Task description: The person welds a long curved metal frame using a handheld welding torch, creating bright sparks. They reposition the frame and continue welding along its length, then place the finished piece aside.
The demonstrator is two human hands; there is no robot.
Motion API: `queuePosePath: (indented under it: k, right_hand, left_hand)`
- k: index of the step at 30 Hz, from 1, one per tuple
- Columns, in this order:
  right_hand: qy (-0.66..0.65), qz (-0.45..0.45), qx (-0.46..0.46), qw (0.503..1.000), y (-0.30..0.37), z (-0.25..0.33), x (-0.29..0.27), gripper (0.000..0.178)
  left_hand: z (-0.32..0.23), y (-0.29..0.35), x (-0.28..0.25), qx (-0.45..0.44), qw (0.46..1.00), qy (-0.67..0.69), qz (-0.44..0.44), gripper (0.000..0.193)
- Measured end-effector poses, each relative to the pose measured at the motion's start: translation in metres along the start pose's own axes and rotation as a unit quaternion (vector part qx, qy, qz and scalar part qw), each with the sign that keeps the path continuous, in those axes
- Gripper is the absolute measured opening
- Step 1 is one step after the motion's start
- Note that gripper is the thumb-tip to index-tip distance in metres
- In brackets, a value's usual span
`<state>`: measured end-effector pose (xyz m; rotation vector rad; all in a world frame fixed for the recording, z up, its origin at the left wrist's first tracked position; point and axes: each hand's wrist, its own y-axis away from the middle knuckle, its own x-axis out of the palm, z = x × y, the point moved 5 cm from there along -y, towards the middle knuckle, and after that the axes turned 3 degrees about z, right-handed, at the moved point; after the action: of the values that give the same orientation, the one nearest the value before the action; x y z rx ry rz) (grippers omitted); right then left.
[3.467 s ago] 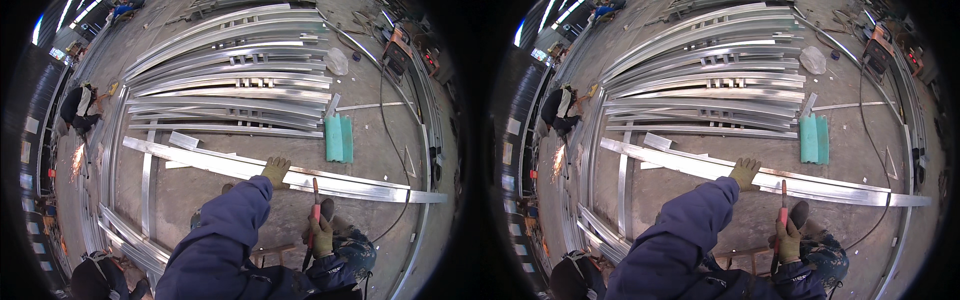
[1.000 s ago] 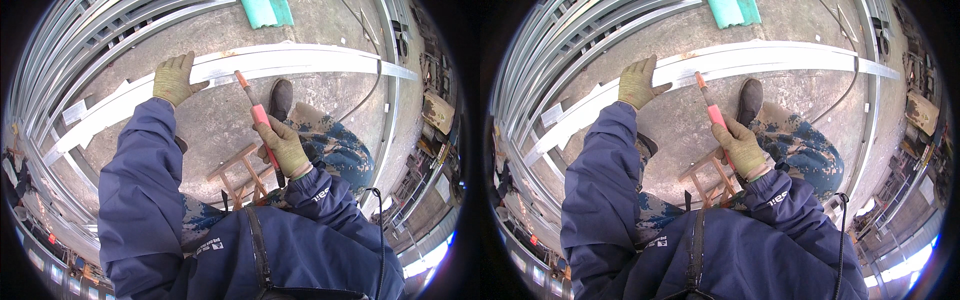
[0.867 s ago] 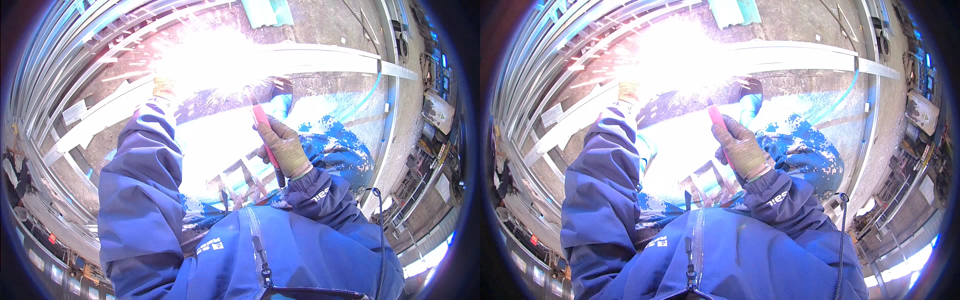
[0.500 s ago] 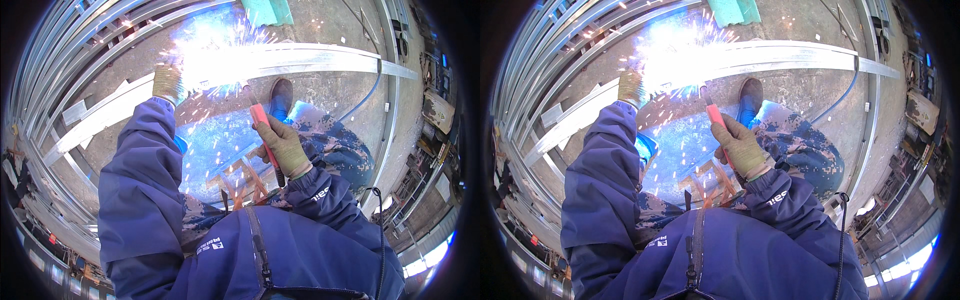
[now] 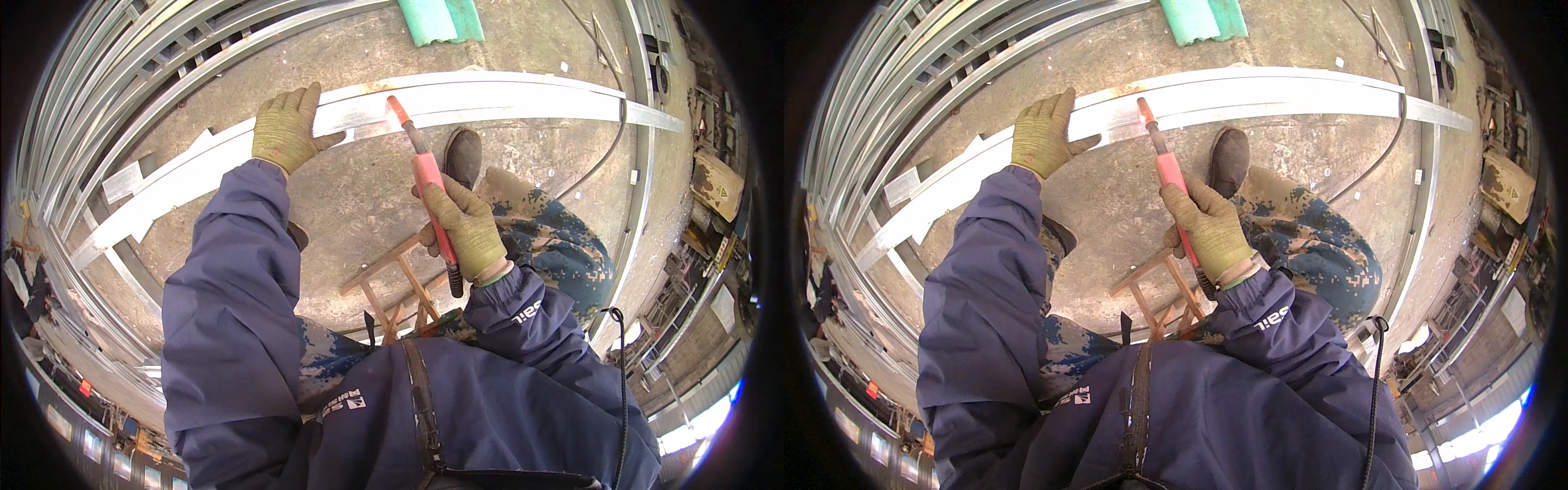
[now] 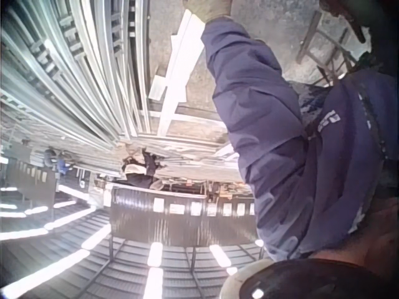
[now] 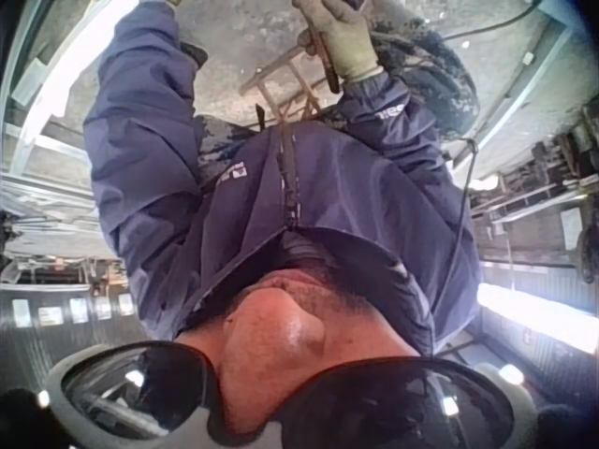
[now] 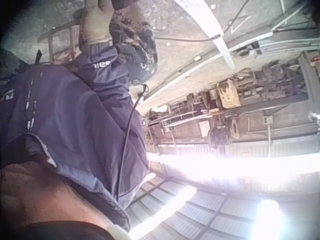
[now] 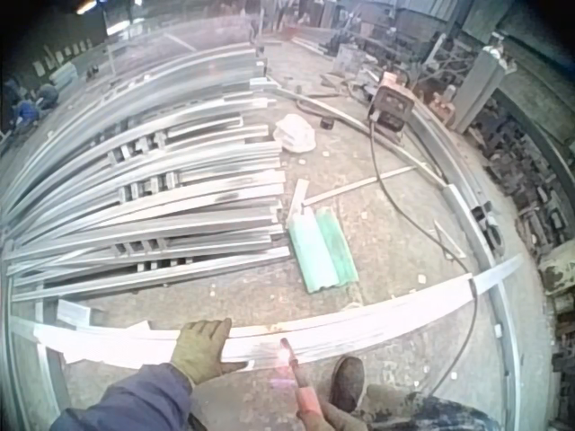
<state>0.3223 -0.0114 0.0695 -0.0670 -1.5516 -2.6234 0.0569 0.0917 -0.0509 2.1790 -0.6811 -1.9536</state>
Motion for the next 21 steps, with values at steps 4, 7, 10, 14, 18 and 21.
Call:
queuePosePath:
  k: [4,7,10,14,18,21]
  right_hand:
    - [0.000,0.000,0.005,1.000,-0.0020,0.0008,-0.0021,0.058]
    - [-0.007,0.000,0.003,1.000,-0.0022,0.0029,-0.0007,0.058]
    - [-0.005,0.005,0.001,1.000,-0.0031,0.0024,0.0006,0.059]
    - [-0.002,-0.007,0.005,1.000,-0.0063,0.0073,0.0061,0.060]
    - [-0.001,-0.003,0.001,1.000,-0.0084,0.0047,0.0071,0.062]
    - [-0.002,-0.003,0.001,1.000,-0.0088,0.0040,0.0070,0.063]
  left_hand:
    - [-0.0009,0.0005,-0.0007,-0.003,1.000,-0.006,-0.002,0.100]
    - [-0.0014,0.0005,-0.0002,-0.010,1.000,-0.007,0.014,0.100]
    - [0.0004,0.0004,0.0010,-0.011,1.000,-0.005,0.008,0.102]
    - [0.0003,-0.0003,0.0035,-0.011,1.000,0.002,0.008,0.102]
    - [-0.0023,-0.0010,-0.0004,-0.014,1.000,-0.005,0.020,0.103]
    - [-0.0014,0.0011,0.0004,-0.005,1.000,-0.007,-0.012,0.105]
